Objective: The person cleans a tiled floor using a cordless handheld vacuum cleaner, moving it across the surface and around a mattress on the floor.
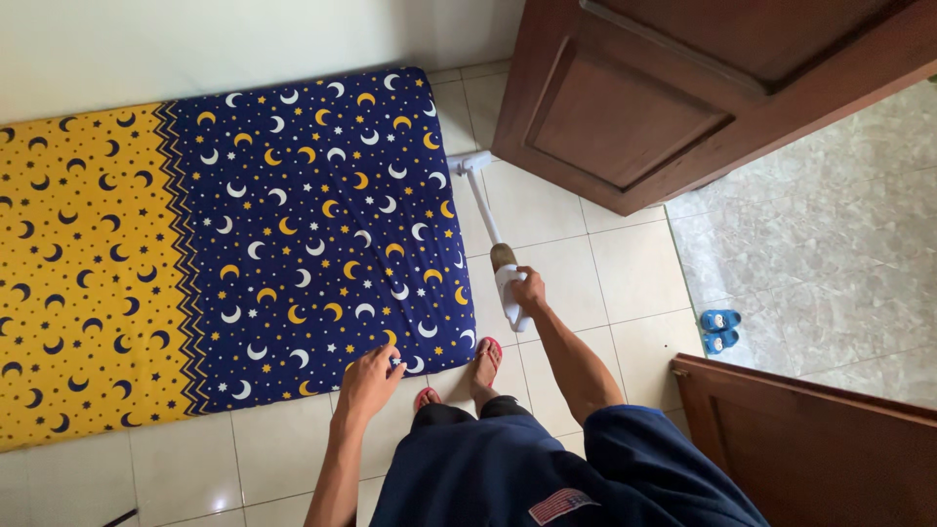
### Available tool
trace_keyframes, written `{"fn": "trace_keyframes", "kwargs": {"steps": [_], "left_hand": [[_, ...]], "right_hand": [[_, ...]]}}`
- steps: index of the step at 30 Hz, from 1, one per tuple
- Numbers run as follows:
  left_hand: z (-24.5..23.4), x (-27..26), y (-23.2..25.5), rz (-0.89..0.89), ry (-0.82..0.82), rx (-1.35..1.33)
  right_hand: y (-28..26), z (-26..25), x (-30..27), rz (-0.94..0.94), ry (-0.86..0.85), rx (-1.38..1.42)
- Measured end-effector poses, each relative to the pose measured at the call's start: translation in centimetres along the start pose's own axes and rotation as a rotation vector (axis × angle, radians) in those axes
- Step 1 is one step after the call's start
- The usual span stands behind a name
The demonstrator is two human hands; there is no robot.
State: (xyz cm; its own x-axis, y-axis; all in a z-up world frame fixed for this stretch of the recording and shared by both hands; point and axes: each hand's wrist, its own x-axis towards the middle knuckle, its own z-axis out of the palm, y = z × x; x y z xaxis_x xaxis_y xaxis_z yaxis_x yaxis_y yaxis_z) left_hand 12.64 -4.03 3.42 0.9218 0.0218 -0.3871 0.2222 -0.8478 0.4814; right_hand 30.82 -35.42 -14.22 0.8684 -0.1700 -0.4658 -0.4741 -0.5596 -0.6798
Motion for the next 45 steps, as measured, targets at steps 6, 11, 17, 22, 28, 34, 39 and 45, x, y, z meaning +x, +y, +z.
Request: {"fn": "trace_keyframes", "kwargs": {"steps": [6,11,17,22,28,34,39,45], "left_hand": [[-0.2,-0.4,0.3,-0.006,0.021,-0.005],[-0.2,-0.7,0.7,-0.055,-0.001,-0.019],[0.2,-1.1,0.9,-0.045,0.003,-0.024],[0.7,-1.6,0.5,0.001,0.033,-0.039],[1.5,-2.1,-0.8,0.039,0.017,-0.047],[2.4,-3.6,-2.3,0.062,-0.009,-0.036],[2.8,-4.8,-3.6,0.102,-0.017,-0.012],[3.0,-6.1,-5.1,0.116,-0.077,0.005]], "right_hand": [[-0.8,-0.9,2.1,-0.088,0.006,-0.024],[-1.2,-1.2,2.9,-0.060,-0.027,-0.024],[-0.7,-1.2,2.3,-0.021,-0.047,-0.026],[0.4,-1.1,0.7,-0.042,-0.027,-0.033],[2.2,-1.2,-1.8,0.005,-0.055,-0.009],[4.1,-1.0,-5.3,0.033,-0.061,-0.005],[5.7,-0.5,-8.8,0.050,-0.039,0.031],[7.6,0.4,-13.0,0.091,-0.038,0.043]]}}
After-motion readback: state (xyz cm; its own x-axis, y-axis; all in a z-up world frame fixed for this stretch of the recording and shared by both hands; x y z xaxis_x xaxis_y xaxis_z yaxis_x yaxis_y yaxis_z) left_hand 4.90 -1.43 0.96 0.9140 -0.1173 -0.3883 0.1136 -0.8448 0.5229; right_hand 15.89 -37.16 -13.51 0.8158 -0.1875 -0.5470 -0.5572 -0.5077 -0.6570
